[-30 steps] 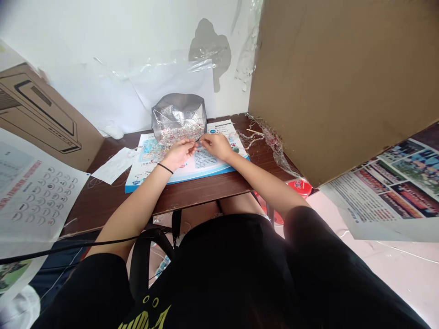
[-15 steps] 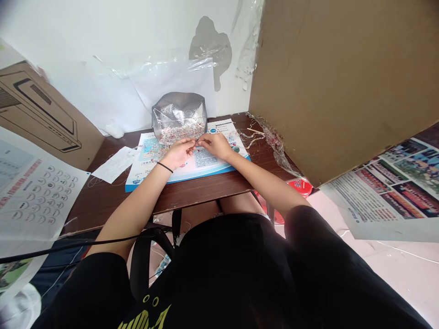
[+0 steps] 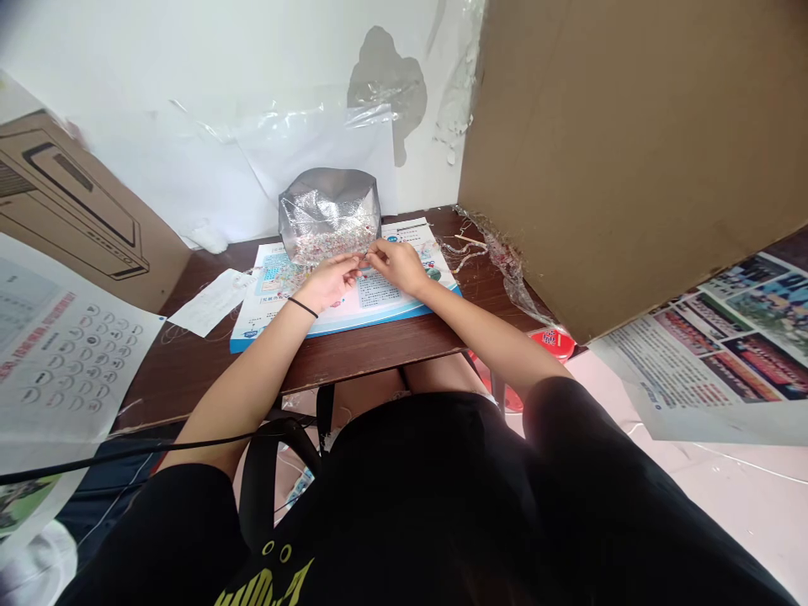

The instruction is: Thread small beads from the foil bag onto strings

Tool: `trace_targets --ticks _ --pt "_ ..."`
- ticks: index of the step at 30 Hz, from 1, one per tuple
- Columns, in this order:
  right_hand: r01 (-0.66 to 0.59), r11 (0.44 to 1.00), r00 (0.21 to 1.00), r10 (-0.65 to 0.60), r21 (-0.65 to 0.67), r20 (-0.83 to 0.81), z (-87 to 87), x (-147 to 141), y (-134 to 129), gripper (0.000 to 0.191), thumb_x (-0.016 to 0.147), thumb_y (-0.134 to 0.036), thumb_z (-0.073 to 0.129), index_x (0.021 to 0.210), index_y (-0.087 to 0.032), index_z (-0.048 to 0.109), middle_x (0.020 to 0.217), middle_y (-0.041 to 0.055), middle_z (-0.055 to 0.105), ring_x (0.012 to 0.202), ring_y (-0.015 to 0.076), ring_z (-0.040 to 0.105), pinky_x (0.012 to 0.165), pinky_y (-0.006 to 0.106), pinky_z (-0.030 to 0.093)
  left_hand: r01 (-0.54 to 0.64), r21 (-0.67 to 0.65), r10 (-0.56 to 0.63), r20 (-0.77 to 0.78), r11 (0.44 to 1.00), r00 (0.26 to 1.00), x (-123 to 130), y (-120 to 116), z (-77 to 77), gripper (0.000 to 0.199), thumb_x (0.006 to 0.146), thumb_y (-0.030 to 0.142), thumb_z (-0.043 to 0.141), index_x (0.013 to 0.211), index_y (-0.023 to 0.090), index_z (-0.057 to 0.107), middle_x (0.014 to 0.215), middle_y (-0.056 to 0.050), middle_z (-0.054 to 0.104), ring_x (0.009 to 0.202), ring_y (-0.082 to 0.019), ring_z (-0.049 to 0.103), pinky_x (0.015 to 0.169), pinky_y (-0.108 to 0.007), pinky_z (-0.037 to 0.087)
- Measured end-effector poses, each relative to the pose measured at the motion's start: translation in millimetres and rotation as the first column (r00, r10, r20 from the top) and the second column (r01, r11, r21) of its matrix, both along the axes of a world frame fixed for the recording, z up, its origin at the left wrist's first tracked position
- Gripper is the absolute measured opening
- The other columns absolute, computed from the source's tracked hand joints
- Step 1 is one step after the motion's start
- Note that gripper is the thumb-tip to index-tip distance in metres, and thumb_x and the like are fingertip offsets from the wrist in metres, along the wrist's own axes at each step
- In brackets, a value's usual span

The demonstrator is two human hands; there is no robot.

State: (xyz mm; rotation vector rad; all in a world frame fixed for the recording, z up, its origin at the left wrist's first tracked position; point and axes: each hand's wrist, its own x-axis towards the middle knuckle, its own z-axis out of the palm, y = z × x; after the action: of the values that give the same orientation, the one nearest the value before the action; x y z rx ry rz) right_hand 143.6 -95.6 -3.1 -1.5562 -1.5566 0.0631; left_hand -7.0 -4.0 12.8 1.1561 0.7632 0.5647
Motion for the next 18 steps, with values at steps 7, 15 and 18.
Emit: trace_targets --ticks 7,15,18 --pt "0.037 0.999 0.999 -0.037 0.008 0.032 -0.2 0.9 -0.1 0.015 0.094 -0.024 0.053 0.089 -0.02 0.067 0.082 0.0039 0.072 0.08 0.0191 0.065 0.079 0.032 0.047 0.032 0.01 -0.032 0.018 0.999 0.999 -0.3 2.4 -3.2 0.013 0.09 0.007 0.065 0.082 0.015 0.072 0.083 -0.005 0.074 0.064 -0.007 0.056 0.058 -0.022 0.037" --pt "0.057 0.998 0.994 -0.059 0.023 0.095 -0.7 2.0 0.3 0.014 0.094 -0.022 0.053 0.089 -0.02 0.066 0.083 0.0042 0.071 0.079 0.0193 0.064 0.078 0.031 0.045 0.049 0.046 -0.05 0.013 0.998 0.999 -1.3 1.2 -4.3 0.009 0.09 0.013 0.068 0.083 0.016 0.073 0.084 -0.004 0.073 0.064 -0.007 0.056 0.059 -0.022 0.036" --pt "0.044 0.999 0.994 -0.045 0.016 0.099 -1.4 2.7 0.8 0.014 0.094 -0.022 0.053 0.09 -0.019 0.066 0.084 0.0047 0.071 0.079 0.019 0.064 0.078 0.031 0.045 0.055 0.057 -0.056 0.006 0.997 0.998 -0.9 2.0 -5.6 0.006 0.089 0.016 0.071 0.084 0.016 0.074 0.085 -0.005 0.073 0.065 -0.007 0.055 0.059 -0.023 0.035"
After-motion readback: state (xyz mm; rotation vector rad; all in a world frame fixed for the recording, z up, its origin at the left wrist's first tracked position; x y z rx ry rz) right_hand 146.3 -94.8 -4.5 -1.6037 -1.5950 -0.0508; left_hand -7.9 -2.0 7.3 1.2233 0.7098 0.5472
